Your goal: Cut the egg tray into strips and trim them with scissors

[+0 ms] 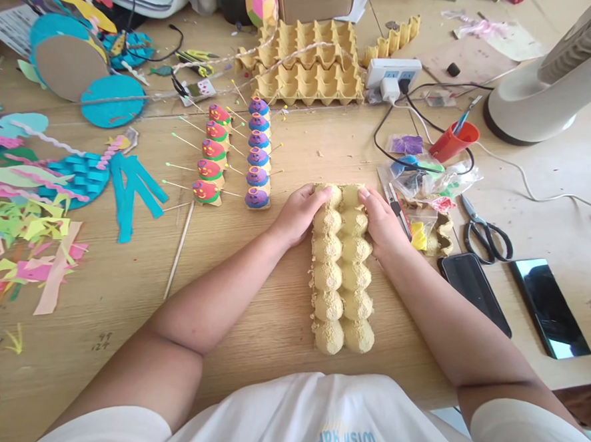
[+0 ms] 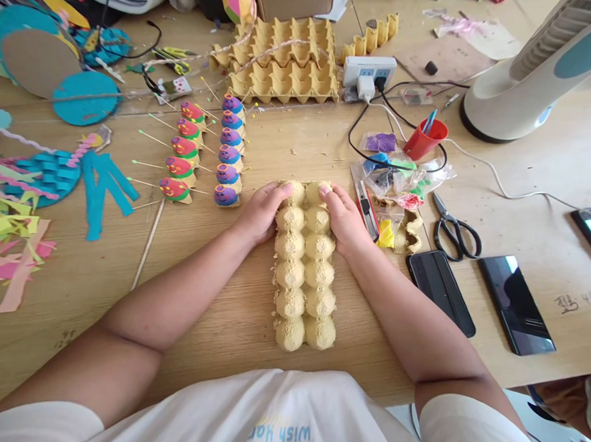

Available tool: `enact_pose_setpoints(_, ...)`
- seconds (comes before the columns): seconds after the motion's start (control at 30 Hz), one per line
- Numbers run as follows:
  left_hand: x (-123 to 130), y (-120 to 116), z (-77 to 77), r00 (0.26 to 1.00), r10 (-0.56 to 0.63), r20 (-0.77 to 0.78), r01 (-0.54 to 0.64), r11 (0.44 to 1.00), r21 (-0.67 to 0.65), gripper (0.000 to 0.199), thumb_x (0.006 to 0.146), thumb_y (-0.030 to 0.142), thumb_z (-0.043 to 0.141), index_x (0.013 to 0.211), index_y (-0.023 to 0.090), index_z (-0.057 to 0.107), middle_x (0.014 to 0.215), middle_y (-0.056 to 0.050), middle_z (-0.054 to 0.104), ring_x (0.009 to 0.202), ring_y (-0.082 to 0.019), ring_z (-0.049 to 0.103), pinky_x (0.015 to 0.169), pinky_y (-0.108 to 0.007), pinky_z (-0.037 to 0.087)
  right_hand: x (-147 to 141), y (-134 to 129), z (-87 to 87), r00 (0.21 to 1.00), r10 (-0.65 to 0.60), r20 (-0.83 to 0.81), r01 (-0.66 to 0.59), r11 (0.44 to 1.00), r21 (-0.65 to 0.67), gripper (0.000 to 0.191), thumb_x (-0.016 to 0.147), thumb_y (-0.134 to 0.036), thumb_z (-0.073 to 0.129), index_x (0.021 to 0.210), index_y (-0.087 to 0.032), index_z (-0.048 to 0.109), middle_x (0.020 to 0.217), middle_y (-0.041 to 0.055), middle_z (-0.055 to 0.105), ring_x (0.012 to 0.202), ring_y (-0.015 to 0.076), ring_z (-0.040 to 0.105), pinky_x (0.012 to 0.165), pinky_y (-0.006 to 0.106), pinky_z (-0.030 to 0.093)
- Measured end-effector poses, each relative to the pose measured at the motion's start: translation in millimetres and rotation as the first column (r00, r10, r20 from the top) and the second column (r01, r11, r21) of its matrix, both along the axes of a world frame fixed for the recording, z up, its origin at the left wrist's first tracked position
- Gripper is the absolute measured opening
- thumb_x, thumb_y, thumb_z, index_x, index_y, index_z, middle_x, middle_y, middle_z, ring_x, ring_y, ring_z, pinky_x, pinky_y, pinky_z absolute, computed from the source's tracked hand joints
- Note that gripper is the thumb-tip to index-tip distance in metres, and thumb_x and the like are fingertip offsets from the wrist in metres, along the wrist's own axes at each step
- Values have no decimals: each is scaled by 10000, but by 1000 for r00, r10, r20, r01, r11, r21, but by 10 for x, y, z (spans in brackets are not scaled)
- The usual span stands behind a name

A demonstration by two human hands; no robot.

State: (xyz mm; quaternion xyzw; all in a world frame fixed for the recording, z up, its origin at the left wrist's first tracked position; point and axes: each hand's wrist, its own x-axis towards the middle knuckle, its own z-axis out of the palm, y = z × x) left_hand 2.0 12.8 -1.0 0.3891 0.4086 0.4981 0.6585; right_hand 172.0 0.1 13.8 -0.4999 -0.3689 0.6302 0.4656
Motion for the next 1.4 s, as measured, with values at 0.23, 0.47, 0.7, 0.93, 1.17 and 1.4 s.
enact_pose_setpoints(0.23, 8, -3, 60, 1000, -10, -1, 10, 1000, -10, 342, 858, 529, 766, 863, 199, 678, 803, -20, 740, 810, -210, 724, 801, -354, 597, -15, -3, -6, 999, -28, -33, 27, 999, -31, 491, 753, -669, 792, 974, -288, 575, 1056, 11, 778, 1122, 283, 734, 810, 375, 627)
enact_pose_setpoints(0.47, 8, -5, 53, 1000, -5, -3, 5, 1000, -3, 354, 864, 543, 761, 885, 197, 687, 834, -21, 753, 837, -206, 728, 800, -341, 592, -12, -17, 65, 999, -11, -30, 10, 1000, -29, 468, 770, -660, 798, 983, -297, 593, 1020, 14, 773, 1083, 285, 743, 836, 403, 634)
enact_pose_setpoints(0.7, 23, -25, 37, 1000, -2, -4, 2, 1000, 7, 516, 782, 659, 836, 959, 201, 678, 908, -34, 768, 968, -249, 750, 829, -345, 593, 11, -10, 157, 995, 97, 13, -98, 993, 65, 582, 744, -742, 832, 1052, -312, 588, 1032, 9, 768, 1051, 269, 744, 861, 401, 624)
enact_pose_setpoints(0.93, 29, -15, -19, 999, -17, -27, 18, 999, 28, 523, 769, 614, 873, 1032, 191, 712, 1018, -44, 804, 990, -235, 754, 840, -314, 590, 27, 8, 107, 997, 76, 15, -77, 994, 77, 567, 737, -726, 856, 999, -309, 575, 938, -13, 742, 922, 233, 734, 777, 365, 605)
enact_pose_setpoints(1.17, 25, -14, -14, 995, 22, -96, -18, 999, 43, 494, 791, 607, 860, 980, 177, 707, 937, -44, 782, 896, -214, 727, 781, -305, 550, 29, 15, 94, 997, 74, 7, -75, 993, 94, 578, 710, -701, 895, 1029, -306, 620, 893, -8, 746, 826, 222, 717, 697, 350, 585)
enact_pose_setpoints(1.4, 26, -6, -24, 1000, 3, -27, -3, 1000, 4, 467, 794, 581, 857, 971, 175, 711, 898, -28, 782, 851, -206, 735, 762, -300, 557, 20, 25, 36, 998, 55, -42, -51, 994, 100, 581, 710, -703, 893, 1007, -285, 621, 920, -14, 759, 884, 215, 737, 768, 343, 615)
